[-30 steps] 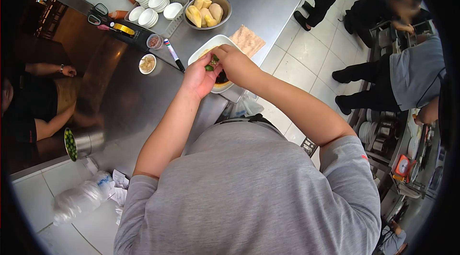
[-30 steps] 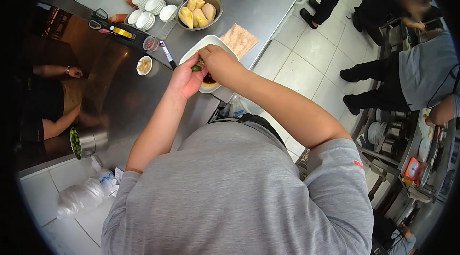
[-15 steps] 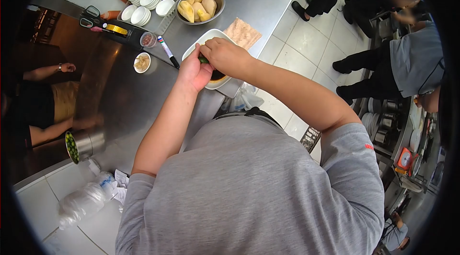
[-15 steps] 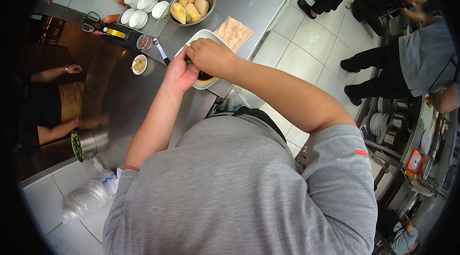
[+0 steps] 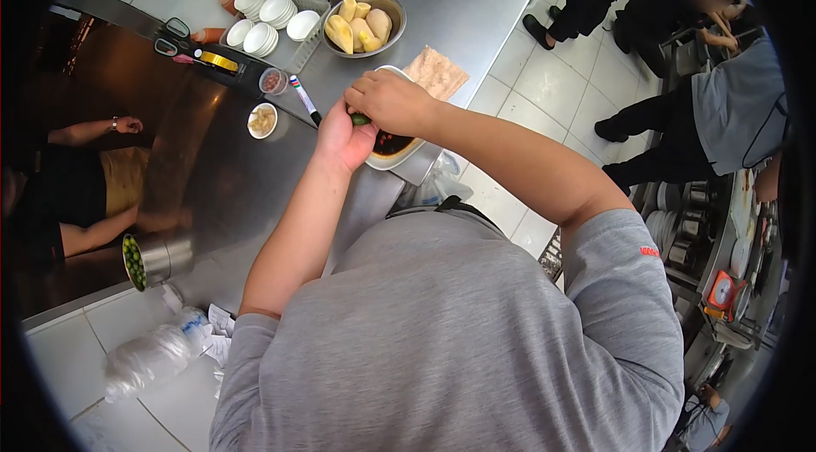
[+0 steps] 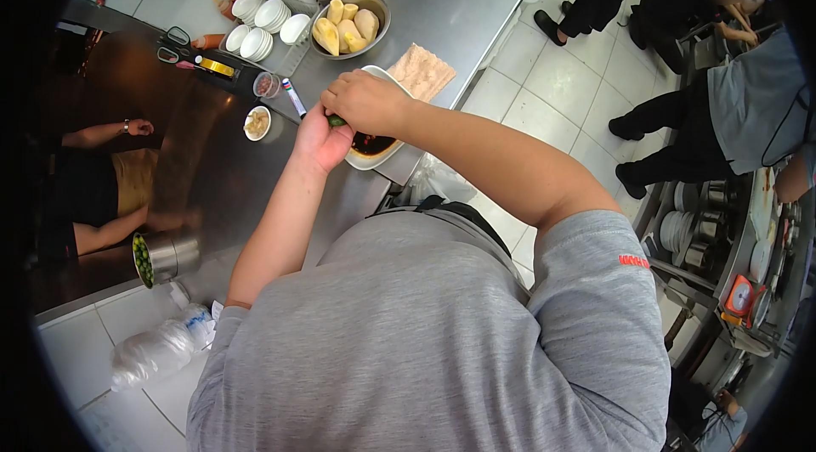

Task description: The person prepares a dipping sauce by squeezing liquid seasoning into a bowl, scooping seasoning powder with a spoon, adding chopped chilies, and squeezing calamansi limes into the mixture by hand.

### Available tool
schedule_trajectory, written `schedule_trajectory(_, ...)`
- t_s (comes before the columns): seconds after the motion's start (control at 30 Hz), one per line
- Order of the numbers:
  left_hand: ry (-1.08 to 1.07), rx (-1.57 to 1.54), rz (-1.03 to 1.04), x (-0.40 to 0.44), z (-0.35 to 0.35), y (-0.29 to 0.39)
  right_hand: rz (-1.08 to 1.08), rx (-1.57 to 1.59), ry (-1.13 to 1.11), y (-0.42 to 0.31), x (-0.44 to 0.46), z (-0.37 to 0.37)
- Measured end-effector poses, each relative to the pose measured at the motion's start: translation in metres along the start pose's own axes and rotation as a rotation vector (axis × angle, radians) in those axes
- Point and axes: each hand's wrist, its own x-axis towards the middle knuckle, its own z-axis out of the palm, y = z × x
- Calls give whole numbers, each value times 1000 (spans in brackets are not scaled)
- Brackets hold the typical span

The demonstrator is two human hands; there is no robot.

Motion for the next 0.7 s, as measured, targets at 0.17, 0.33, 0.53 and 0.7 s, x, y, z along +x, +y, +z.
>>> schedule_trajectory(0.17, 48, -41, -9, -6, 12, -2, 26, 19, 26, 0, -2, 1)
schedule_trajectory(0.33, 72, -67, 42, 0, 4, -10, 119, 69, -112, -9, -2, -9)
schedule_trajectory(0.53, 170, -145, -29, 5, 5, -17, 202, 125, -189, -20, 1, -15)
schedule_trajectory(0.7, 193, -119, 54, -3, 11, -20, 156, 143, -187, -20, 6, -17)
